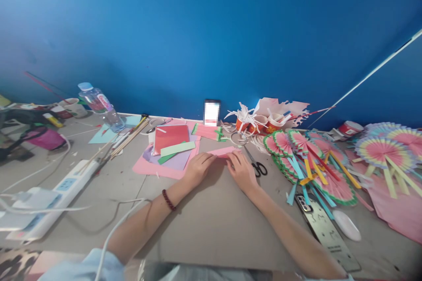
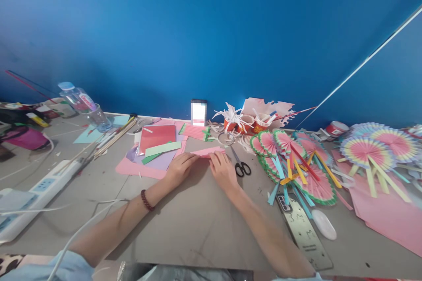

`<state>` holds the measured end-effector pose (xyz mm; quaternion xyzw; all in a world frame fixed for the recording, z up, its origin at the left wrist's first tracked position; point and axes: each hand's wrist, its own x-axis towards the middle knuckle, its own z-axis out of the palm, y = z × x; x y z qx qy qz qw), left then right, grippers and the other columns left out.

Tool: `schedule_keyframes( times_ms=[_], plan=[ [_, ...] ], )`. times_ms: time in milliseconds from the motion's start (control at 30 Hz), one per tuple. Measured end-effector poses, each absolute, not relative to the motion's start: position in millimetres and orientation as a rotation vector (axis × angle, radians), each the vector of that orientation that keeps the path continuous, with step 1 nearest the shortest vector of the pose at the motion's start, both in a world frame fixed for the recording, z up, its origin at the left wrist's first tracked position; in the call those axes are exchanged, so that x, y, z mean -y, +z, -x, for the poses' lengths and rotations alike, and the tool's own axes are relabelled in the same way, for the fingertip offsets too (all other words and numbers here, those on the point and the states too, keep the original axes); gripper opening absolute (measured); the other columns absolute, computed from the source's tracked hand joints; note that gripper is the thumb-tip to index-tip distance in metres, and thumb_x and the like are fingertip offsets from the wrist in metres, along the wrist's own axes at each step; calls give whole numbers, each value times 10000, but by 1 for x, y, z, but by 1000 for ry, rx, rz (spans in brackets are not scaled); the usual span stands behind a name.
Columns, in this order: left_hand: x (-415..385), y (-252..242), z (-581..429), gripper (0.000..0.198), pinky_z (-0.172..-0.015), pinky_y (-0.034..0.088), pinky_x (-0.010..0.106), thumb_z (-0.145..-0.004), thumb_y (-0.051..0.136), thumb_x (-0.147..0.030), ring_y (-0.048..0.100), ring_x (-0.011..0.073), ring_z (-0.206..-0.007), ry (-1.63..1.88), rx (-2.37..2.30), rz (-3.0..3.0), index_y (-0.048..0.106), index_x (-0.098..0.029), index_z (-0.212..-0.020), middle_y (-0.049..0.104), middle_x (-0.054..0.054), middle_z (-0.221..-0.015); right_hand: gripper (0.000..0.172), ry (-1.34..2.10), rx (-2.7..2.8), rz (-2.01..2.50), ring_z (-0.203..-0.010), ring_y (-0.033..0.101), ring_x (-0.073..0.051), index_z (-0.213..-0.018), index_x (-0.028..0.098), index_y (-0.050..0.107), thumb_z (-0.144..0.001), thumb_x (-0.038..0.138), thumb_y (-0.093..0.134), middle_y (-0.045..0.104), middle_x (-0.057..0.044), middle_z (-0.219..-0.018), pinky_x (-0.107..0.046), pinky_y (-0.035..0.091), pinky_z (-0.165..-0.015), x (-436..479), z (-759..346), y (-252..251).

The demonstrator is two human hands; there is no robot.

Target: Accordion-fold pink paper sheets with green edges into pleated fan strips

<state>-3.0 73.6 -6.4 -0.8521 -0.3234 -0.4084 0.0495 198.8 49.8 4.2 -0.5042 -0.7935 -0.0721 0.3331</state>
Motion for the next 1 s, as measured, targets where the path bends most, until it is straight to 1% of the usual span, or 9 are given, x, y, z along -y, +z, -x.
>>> schedule_keyframes(
  times_ms=[100,200,300,467,567,667,800,867,1000],
  plan=[
    [-73,-8,3,293,-794,514,333,-895,395,-93,604,175,-921,-1220,947,2586,554,-165,-1131,657,89,-977,300,-339,2090,1388,-929,558,-226,-1120,188,595,-885,148,412,609,-114,-1062,-351,458,-825,-57,-209,1],
    [-74,-8,4,307,-796,512,334,-888,380,-70,608,172,-911,-1208,927,2549,562,-166,-1115,657,85,-975,290,-367,2087,1381,-910,543,-222,-1082,173,610,-889,133,397,615,-106,-1026,-344,451,-821,-63,-217,0],
    [-75,-9,5,313,-790,515,329,-881,375,-58,611,172,-906,-1195,915,2533,564,-161,-1109,658,83,-966,272,-378,2083,1349,-875,540,-209,-1033,176,629,-903,156,391,626,-99,-982,-330,442,-805,-65,-221,0],
    [-77,-11,6,355,-821,511,330,-872,355,-43,610,172,-944,-1153,917,2532,557,-169,-1136,656,87,-995,258,-399,2093,1354,-865,559,-202,-982,204,639,-917,190,390,653,-87,-986,-335,411,-772,-66,-221,0],
    [-76,-11,6,360,-823,501,319,-870,350,-38,609,170,-955,-1145,918,2515,565,-170,-1126,659,85,-997,254,-413,2101,1373,-810,572,-195,-954,193,633,-923,194,381,671,-79,-923,-329,400,-750,-66,-221,-1],
    [-77,-8,7,309,-791,485,322,-881,374,-69,611,178,-932,-1073,947,2491,584,-175,-1083,664,82,-971,278,-391,2104,1374,-785,572,-194,-953,189,627,-917,166,352,668,-79,-880,-325,405,-745,-67,-221,-3],
    [-78,0,9,206,-758,446,331,-893,404,-98,591,177,-844,-942,961,2465,590,-169,-948,654,67,-893,276,-361,2102,1325,-832,573,-196,-974,191,618,-899,143,357,660,-79,-936,-325,415,-784,-69,-221,-6],
    [-79,2,9,198,-765,430,332,-897,395,-96,570,172,-819,-887,964,2447,578,-172,-895,641,59,-873,272,-344,2107,1308,-850,574,-194,-977,195,614,-895,134,362,658,-75,-956,-321,419,-793,-68,-221,-6],
    [-82,0,8,193,-775,420,342,-890,394,-77,542,180,-787,-763,1010,2436,561,-168,-856,613,62,-852,268,-334,2114,1331,-854,574,-192,-964,191,616,-875,94,383,659,-74,-966,-310,425,-792,-67,-219,-6]
  ],
)
